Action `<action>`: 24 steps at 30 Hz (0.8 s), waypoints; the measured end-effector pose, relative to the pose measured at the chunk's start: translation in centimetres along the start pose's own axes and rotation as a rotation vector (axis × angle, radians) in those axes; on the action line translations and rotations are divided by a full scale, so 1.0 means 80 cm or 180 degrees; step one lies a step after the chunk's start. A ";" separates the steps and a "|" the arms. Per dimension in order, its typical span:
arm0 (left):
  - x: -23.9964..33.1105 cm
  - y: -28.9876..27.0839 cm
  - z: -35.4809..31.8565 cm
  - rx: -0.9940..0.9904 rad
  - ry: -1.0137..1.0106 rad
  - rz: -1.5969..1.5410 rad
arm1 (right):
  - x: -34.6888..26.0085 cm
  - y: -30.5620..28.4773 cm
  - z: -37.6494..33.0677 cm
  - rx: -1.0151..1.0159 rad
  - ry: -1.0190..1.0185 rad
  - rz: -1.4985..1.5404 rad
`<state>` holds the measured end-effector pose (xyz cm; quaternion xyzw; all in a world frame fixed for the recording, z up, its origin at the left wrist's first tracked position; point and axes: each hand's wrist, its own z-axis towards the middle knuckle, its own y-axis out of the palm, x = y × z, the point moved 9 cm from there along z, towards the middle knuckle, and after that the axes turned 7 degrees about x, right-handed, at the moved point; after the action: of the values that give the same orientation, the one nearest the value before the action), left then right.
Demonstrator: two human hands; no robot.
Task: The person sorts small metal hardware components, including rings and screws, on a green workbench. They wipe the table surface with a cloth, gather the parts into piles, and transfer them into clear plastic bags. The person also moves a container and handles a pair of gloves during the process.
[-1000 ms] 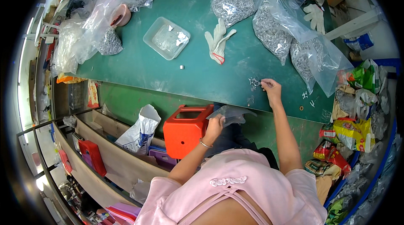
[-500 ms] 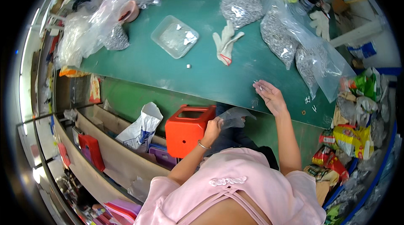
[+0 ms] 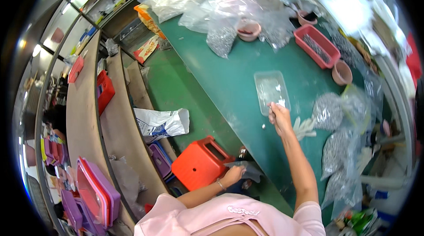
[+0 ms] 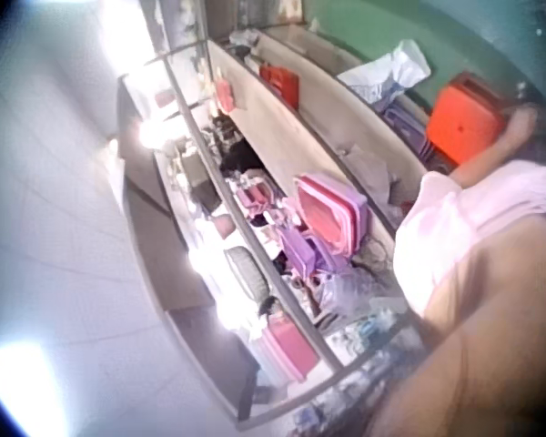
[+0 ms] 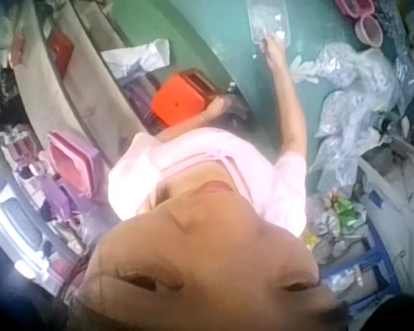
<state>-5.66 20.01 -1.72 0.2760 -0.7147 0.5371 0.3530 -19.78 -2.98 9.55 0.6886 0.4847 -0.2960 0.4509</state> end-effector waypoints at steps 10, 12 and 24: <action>-0.057 -0.025 0.044 -0.0254 -0.0381 -0.0004 | -0.226 0.244 0.328 -0.0038 -0.1840 -0.1039; -0.071 -0.025 0.054 -0.0270 -0.0487 -0.0098 | -0.270 0.263 0.393 0.0143 -0.2201 -0.1392; -0.125 -0.058 0.040 0.0168 -0.0857 -0.0140 | -0.292 0.281 0.449 0.0130 -0.3097 -0.2762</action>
<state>3.21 15.80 -7.66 0.3704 -0.7349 0.5060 0.2582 -6.01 -47.75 21.77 0.2261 0.4535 -0.7383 0.4452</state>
